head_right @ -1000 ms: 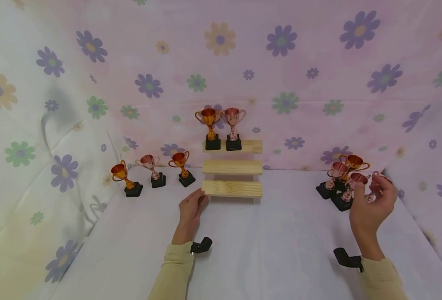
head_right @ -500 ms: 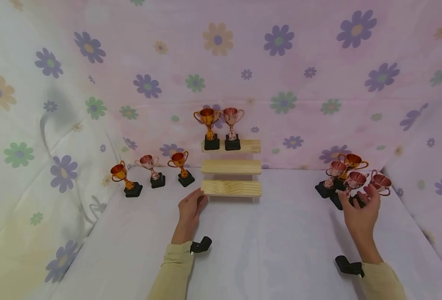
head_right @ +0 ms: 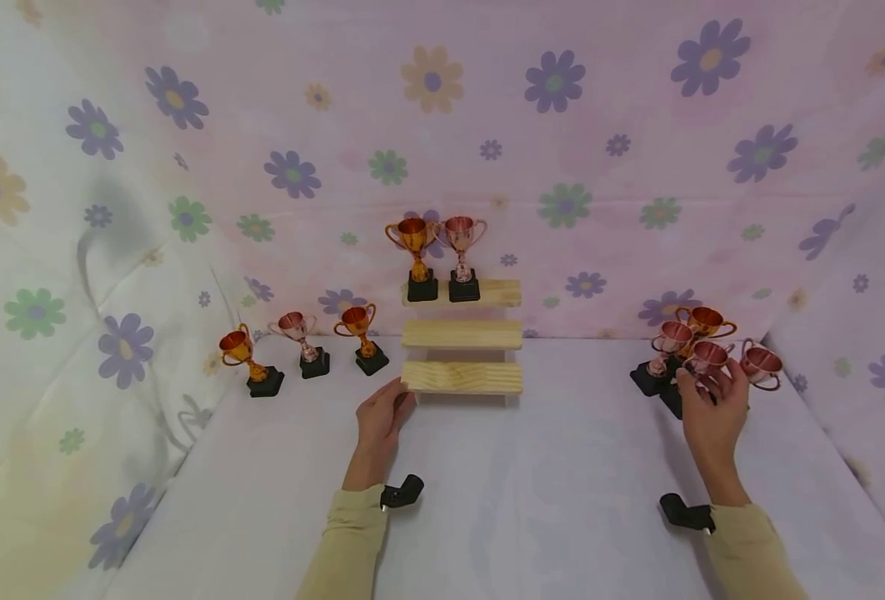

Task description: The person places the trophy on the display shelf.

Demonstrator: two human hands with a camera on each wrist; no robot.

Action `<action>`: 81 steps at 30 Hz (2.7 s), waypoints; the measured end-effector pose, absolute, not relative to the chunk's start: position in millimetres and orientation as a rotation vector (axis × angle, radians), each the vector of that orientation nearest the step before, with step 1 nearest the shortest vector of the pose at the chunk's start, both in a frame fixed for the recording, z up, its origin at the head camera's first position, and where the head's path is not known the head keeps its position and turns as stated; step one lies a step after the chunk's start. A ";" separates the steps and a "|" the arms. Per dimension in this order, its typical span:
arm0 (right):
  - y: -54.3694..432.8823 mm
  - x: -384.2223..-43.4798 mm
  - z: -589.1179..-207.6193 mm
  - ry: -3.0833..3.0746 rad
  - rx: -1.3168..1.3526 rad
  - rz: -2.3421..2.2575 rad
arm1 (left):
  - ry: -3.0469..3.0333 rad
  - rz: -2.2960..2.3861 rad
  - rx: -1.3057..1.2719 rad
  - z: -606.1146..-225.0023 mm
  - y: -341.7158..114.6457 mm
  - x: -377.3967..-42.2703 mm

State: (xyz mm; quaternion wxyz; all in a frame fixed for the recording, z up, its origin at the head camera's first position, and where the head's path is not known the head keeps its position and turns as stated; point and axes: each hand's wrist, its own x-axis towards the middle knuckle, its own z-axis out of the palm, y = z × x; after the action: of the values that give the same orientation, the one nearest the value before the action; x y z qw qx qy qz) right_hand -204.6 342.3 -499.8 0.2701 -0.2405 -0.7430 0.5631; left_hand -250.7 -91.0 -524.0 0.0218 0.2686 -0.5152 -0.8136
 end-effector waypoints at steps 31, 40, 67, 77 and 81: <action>320.5 -177.7 -486.7 -1.976 -0.092 1.475 | -1.567 -2.538 0.824 -522.8 -89.7 -251.9; 294.8 -185.0 -485.8 -2.001 0.218 1.483 | -1.557 -2.527 0.832 -523.3 -88.6 -255.0; 217.9 -291.9 -401.2 -1.805 0.467 1.678 | -1.543 -2.539 0.810 -528.6 -89.4 -249.1; 193.9 -337.2 -359.6 -1.814 0.496 1.771 | -1.555 -2.530 0.807 -523.5 -89.5 -249.4; 184.9 -340.1 -348.9 -1.857 0.503 1.790 | -1.566 -2.534 0.789 -521.9 -89.5 -250.2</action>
State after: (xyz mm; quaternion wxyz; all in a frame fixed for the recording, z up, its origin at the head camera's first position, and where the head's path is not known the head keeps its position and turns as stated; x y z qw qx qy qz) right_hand -340.1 184.9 -348.9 0.2541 0.1851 -0.6833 0.6590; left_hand -250.2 -89.5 -521.9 0.0300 0.2559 -0.5081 -0.8219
